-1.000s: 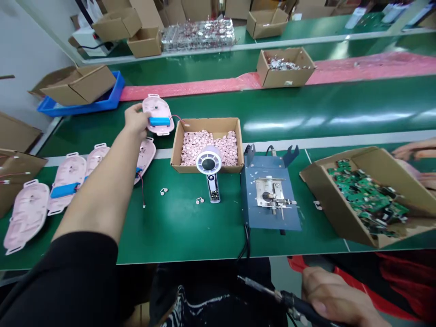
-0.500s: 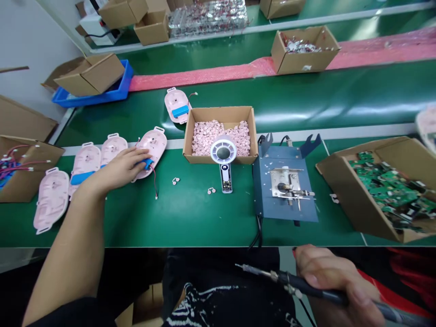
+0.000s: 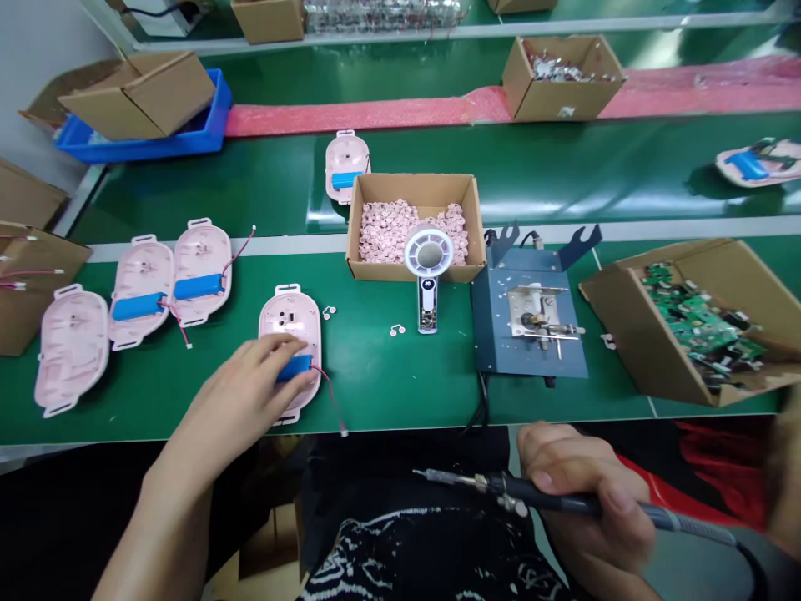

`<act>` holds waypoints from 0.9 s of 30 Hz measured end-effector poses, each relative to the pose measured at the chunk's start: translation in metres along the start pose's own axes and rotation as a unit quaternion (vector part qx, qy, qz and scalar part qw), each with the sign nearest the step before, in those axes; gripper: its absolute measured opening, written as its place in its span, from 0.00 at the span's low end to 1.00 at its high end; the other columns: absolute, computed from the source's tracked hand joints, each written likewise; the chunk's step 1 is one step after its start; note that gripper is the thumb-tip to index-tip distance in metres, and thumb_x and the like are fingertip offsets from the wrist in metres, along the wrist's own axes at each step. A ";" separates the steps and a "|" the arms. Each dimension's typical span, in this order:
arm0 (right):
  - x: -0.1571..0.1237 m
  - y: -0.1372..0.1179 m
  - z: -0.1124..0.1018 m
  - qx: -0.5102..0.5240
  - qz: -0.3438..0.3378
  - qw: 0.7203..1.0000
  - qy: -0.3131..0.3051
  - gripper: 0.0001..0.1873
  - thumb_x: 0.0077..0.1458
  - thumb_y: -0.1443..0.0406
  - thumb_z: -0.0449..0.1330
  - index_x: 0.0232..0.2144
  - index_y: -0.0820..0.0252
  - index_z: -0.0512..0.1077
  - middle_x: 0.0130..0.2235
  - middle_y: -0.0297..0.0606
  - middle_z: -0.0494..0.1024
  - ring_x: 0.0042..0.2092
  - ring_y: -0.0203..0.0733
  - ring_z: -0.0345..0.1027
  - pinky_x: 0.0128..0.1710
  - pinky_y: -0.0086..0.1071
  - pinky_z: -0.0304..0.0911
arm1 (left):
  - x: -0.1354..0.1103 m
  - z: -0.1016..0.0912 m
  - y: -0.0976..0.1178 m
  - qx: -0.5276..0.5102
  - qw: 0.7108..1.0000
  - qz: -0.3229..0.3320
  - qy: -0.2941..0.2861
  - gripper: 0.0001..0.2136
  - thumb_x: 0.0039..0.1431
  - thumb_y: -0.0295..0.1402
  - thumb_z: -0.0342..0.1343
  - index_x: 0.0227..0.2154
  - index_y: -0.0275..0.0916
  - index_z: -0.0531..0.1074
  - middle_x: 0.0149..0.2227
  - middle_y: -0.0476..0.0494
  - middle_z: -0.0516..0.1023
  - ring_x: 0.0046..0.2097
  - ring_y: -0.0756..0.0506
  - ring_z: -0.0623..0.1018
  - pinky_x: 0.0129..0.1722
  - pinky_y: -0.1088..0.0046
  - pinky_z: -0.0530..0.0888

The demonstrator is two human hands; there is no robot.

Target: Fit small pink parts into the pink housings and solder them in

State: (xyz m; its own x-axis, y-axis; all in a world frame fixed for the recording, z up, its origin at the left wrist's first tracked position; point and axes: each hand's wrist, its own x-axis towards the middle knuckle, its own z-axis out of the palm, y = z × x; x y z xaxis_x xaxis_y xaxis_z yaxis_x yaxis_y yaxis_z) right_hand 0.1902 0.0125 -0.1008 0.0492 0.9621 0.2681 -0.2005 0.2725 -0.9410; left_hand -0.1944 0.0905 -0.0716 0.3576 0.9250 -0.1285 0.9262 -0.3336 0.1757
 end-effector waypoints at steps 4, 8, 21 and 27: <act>0.006 -0.001 0.003 -0.001 -0.001 1.000 -0.003 0.24 0.72 0.63 0.46 0.35 0.64 0.79 0.27 0.42 0.73 0.30 0.43 0.68 0.32 0.43 0.62 | 0.058 0.000 0.007 0.107 0.994 -0.015 0.019 0.14 0.73 0.39 0.54 0.52 0.40 0.79 0.45 0.39 0.74 0.45 0.37 0.74 0.40 0.57 0.70; 0.007 -0.003 0.000 -0.005 0.003 1.000 0.002 0.23 0.71 0.63 0.46 0.34 0.64 0.79 0.27 0.42 0.73 0.29 0.43 0.68 0.32 0.43 0.62 | 0.098 0.005 0.003 0.130 0.991 -0.016 -0.031 0.07 0.66 0.37 0.62 0.41 0.42 0.83 0.42 0.40 0.74 0.45 0.35 0.74 0.38 0.58 0.69; 0.012 0.007 -0.005 -0.004 0.023 1.000 0.009 0.23 0.71 0.62 0.47 0.34 0.62 0.80 0.27 0.42 0.74 0.29 0.44 0.68 0.32 0.44 0.62 | 0.030 -0.012 -0.048 -0.171 0.962 -0.204 0.055 0.17 0.63 0.44 0.58 0.45 0.39 0.84 0.41 0.46 0.84 0.41 0.44 0.83 0.42 0.70 0.76; 0.012 0.004 0.002 0.004 0.049 0.999 0.002 0.23 0.72 0.61 0.48 0.34 0.62 0.80 0.27 0.43 0.74 0.30 0.45 0.69 0.32 0.44 0.63 | 0.028 -0.008 -0.046 -0.142 0.968 -0.199 0.050 0.20 0.62 0.43 0.56 0.46 0.36 0.84 0.39 0.43 0.84 0.39 0.44 0.83 0.43 0.70 0.77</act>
State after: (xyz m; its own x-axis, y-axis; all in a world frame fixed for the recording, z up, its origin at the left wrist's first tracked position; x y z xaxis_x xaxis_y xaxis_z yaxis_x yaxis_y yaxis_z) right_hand 0.1879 0.0253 -0.1011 0.0328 0.9841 0.1748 -0.2127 0.1777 -0.9608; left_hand -0.2274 0.1335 -0.0753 -0.0467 0.9878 -0.1484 0.9127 0.1026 0.3956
